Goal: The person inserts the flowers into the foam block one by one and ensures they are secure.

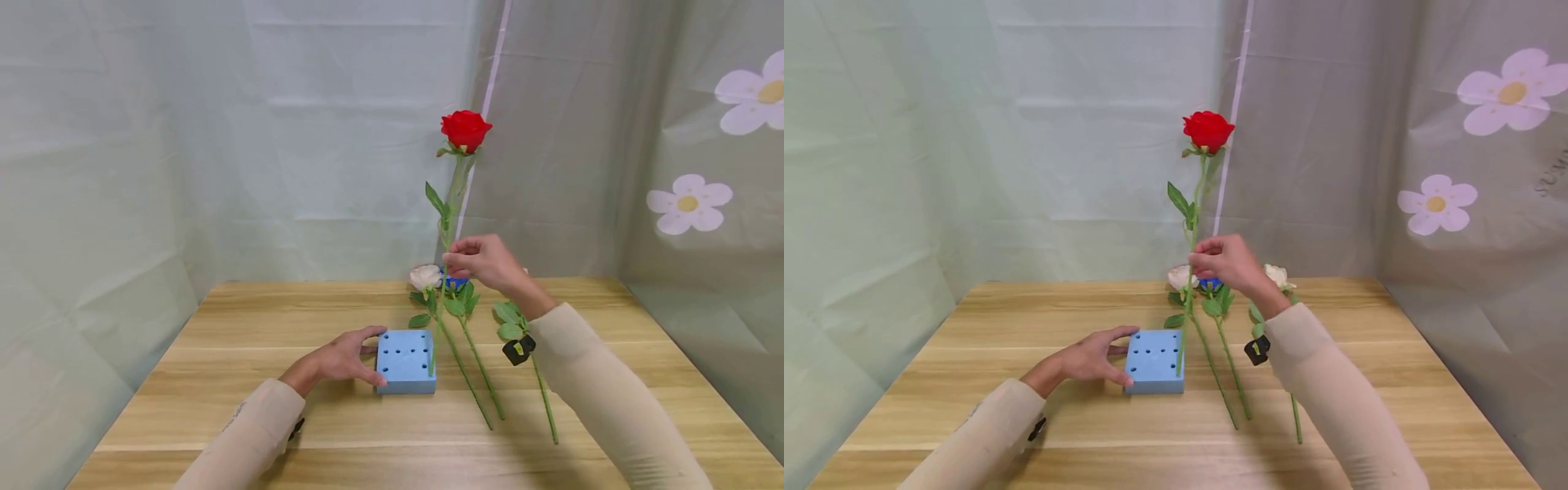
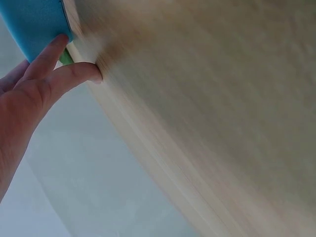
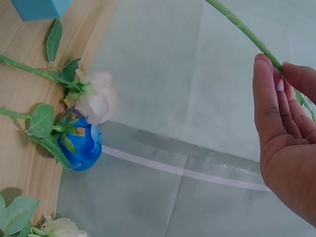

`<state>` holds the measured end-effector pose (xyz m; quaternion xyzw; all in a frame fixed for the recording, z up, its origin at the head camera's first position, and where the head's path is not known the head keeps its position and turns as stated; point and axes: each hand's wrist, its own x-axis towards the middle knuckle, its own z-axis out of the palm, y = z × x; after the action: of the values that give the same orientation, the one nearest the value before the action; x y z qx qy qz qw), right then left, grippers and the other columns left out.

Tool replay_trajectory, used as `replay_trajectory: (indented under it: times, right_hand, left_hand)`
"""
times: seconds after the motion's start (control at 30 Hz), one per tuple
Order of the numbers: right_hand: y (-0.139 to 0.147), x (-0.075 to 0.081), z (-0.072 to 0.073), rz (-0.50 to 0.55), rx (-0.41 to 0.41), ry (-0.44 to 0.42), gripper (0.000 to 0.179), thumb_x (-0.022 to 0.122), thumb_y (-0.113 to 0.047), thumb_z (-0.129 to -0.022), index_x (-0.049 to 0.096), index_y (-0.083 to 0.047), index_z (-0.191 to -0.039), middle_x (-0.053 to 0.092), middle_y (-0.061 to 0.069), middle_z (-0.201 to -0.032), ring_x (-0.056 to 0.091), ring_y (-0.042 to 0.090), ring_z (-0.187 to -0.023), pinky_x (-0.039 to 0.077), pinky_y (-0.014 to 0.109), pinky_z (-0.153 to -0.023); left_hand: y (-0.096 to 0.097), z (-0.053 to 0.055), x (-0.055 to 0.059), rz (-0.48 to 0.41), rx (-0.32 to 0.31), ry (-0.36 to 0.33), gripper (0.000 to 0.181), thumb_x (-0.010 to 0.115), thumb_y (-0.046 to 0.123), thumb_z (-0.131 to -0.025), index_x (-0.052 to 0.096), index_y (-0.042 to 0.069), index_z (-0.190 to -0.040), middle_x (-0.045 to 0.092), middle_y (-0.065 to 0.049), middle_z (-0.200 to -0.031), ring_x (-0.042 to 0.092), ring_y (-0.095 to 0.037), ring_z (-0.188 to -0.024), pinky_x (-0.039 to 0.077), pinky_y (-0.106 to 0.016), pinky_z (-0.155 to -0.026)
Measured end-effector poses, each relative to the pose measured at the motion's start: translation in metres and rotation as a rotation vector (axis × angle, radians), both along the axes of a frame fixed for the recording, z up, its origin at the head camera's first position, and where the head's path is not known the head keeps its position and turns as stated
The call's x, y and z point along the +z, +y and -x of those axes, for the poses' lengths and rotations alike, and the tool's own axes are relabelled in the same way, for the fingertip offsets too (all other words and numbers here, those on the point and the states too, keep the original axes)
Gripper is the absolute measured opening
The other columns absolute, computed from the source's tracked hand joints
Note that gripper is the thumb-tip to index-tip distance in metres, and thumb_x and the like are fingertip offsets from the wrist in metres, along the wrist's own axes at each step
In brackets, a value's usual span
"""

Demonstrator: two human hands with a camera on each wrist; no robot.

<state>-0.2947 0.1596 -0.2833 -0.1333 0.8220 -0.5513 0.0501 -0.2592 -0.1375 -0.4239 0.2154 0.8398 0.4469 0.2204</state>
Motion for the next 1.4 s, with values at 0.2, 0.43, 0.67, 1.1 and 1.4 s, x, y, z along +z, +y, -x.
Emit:
replay_trajectory:
  times: [0.2, 0.43, 0.67, 1.1, 1.4]
  right_hand:
    - [-0.011, 0.001, 0.003, 0.001, 0.014, 0.021, 0.024, 0.068, -0.015, -0.097, 0.065, 0.006, -0.106, 0.07, 0.015, -0.095, 0.071, 0.02, -0.079, 0.059, 0.032, -0.076]
    - [-0.026, 0.005, 0.006, 0.015, 0.031, 0.029, 0.023, 0.067, -0.012, -0.097, 0.065, 0.007, -0.108, 0.071, 0.018, -0.098, 0.071, 0.017, -0.077, 0.059, 0.032, -0.076]
    - [-0.036, 0.01, 0.005, 0.0, 0.039, 0.038, 0.021, 0.066, -0.013, -0.097, 0.065, 0.006, -0.108, 0.07, 0.019, -0.102, 0.072, 0.025, -0.087, 0.059, 0.034, -0.08]
    - [-0.053, 0.013, 0.009, 0.036, 0.05, 0.068, 0.021, 0.067, -0.011, -0.097, 0.066, 0.007, -0.108, 0.07, 0.019, -0.102, 0.07, 0.033, -0.091, 0.059, 0.032, -0.077]
    - [-0.062, 0.014, 0.01, 0.032, 0.032, 0.073, 0.023, 0.068, -0.015, -0.097, 0.067, 0.005, -0.109, 0.071, 0.019, -0.103, 0.072, 0.025, -0.084, 0.059, 0.032, -0.077]
  left_hand:
    - [-0.003, -0.001, 0.001, -0.003, 0.003, -0.002, 0.104, 0.091, 0.022, -0.074, 0.029, 0.001, -0.155, 0.033, -0.019, -0.157, 0.044, -0.04, -0.137, 0.036, -0.052, -0.11]
    - [-0.004, -0.001, 0.001, -0.016, 0.012, -0.005, 0.104, 0.091, 0.021, -0.074, 0.029, 0.001, -0.154, 0.035, -0.02, -0.156, 0.044, -0.04, -0.136, 0.037, -0.052, -0.11]
    - [-0.005, -0.002, 0.001, -0.015, 0.018, -0.016, 0.105, 0.092, 0.022, -0.073, 0.029, 0.002, -0.155, 0.035, -0.019, -0.156, 0.044, -0.04, -0.137, 0.037, -0.051, -0.11]
    - [-0.004, -0.004, 0.002, -0.021, 0.024, -0.015, 0.103, 0.092, 0.02, -0.073, 0.03, 0.003, -0.154, 0.039, -0.019, -0.154, 0.045, -0.04, -0.136, 0.038, -0.051, -0.109]
    - [-0.003, -0.004, 0.003, -0.015, 0.039, -0.002, 0.104, 0.092, 0.019, -0.072, 0.031, 0.004, -0.154, 0.041, -0.018, -0.152, 0.046, -0.04, -0.135, 0.038, -0.052, -0.109]
